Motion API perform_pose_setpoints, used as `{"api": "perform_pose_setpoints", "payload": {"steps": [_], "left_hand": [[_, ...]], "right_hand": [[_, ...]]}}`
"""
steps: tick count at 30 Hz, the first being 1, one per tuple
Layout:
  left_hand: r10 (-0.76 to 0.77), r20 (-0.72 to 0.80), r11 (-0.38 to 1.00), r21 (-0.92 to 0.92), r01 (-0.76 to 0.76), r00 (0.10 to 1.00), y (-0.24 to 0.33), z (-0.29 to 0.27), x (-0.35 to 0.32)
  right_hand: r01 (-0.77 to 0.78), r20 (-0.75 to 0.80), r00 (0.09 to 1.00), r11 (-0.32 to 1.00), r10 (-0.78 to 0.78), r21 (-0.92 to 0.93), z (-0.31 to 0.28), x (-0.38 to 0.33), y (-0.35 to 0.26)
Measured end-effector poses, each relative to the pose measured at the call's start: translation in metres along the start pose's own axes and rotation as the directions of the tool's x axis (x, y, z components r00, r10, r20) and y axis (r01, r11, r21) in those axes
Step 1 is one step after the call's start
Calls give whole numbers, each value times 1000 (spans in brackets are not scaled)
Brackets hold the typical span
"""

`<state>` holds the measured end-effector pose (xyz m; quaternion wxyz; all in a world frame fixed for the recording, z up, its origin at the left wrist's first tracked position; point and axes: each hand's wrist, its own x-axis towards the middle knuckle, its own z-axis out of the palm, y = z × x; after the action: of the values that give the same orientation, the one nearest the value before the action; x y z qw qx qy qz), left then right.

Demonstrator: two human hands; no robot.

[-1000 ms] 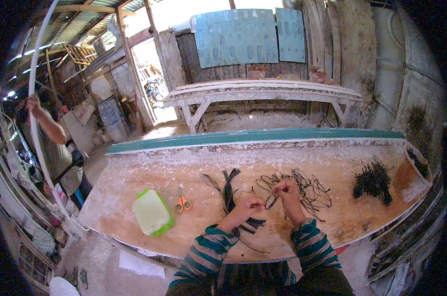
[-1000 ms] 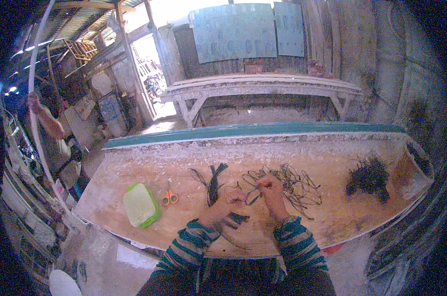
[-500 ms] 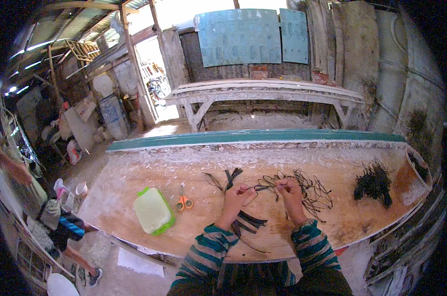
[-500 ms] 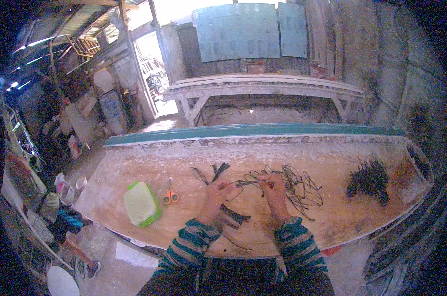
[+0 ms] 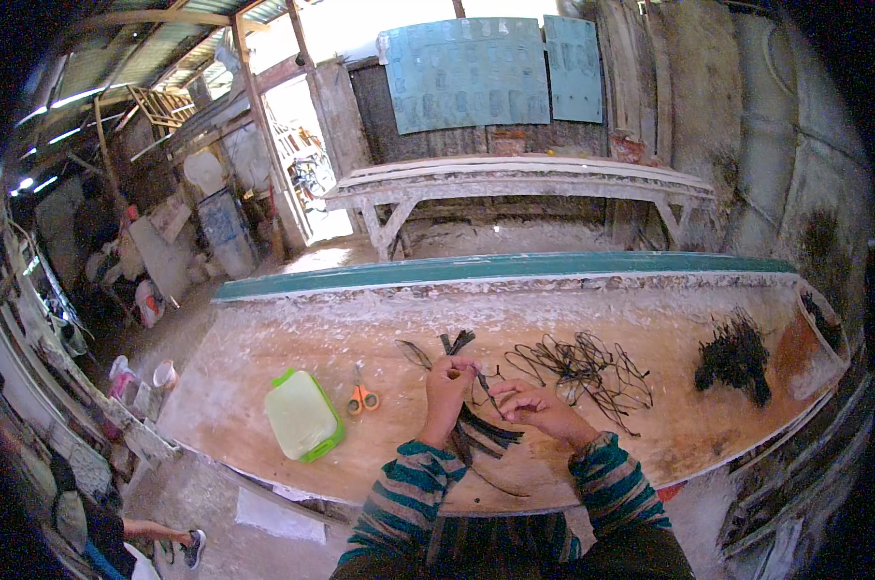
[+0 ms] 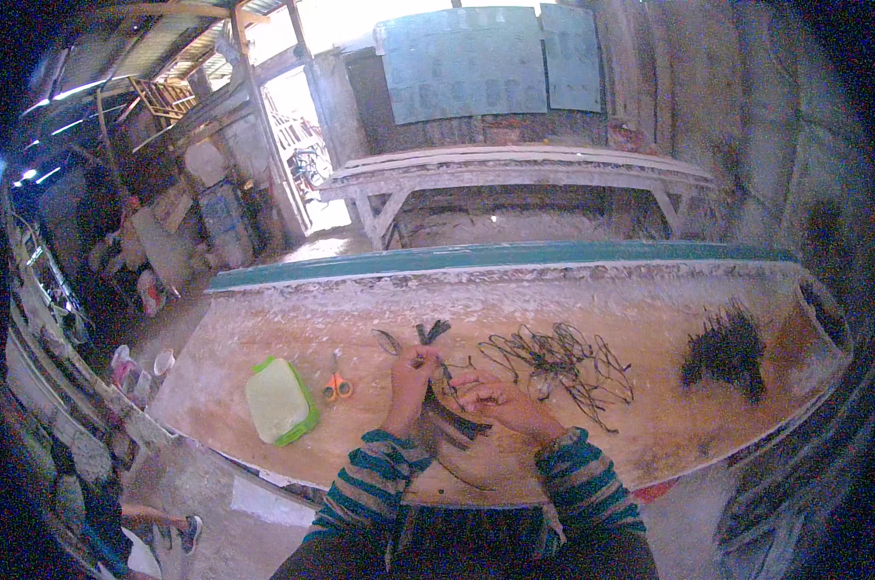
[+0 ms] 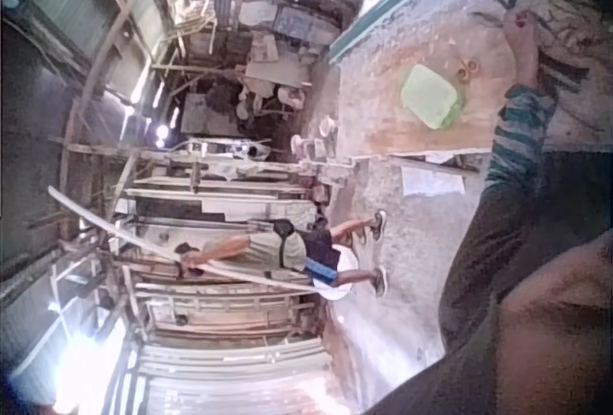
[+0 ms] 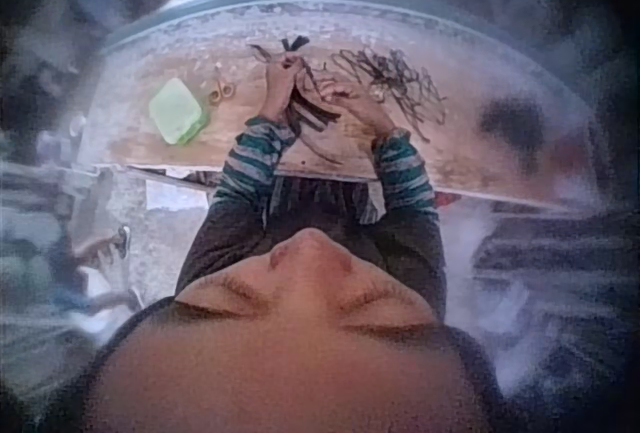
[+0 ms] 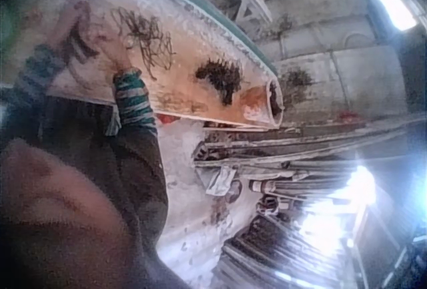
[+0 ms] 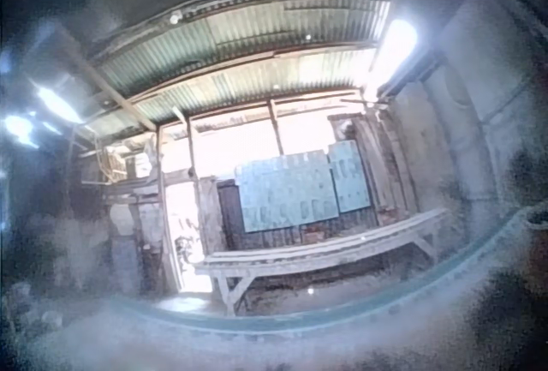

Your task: The person sorts and organizes thin black strips on a workbench, picking them up, separating them, and placing them into piles. A coworker in the background handles a long white board, moving it across the bench.

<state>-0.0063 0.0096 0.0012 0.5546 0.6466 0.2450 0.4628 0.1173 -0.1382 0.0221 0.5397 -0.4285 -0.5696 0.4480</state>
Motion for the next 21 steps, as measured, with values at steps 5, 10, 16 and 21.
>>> {"api": "perform_pose_setpoints", "payload": {"steps": [5, 10, 16, 21], "left_hand": [[-33, 132, 995, 96, 21, 991, 6, 3, -5], [-45, 201, 998, 60, 34, 979, 4, 7, -9], [-123, 382, 991, 88, 97, 916, 1, 7, -9], [20, 603, 990, 99, -100, 797, 3, 10, -10]], "right_hand": [[-17, 5, 1000, 988, 18, -156, -4, -3, -11], [-21, -114, 993, 994, 9, -103, -10, -2, 1], [89, -294, 953, 994, -67, 61, -11, 4, 2], [-14, -496, 852, 940, -167, -341, -29, 7, 28]]}}
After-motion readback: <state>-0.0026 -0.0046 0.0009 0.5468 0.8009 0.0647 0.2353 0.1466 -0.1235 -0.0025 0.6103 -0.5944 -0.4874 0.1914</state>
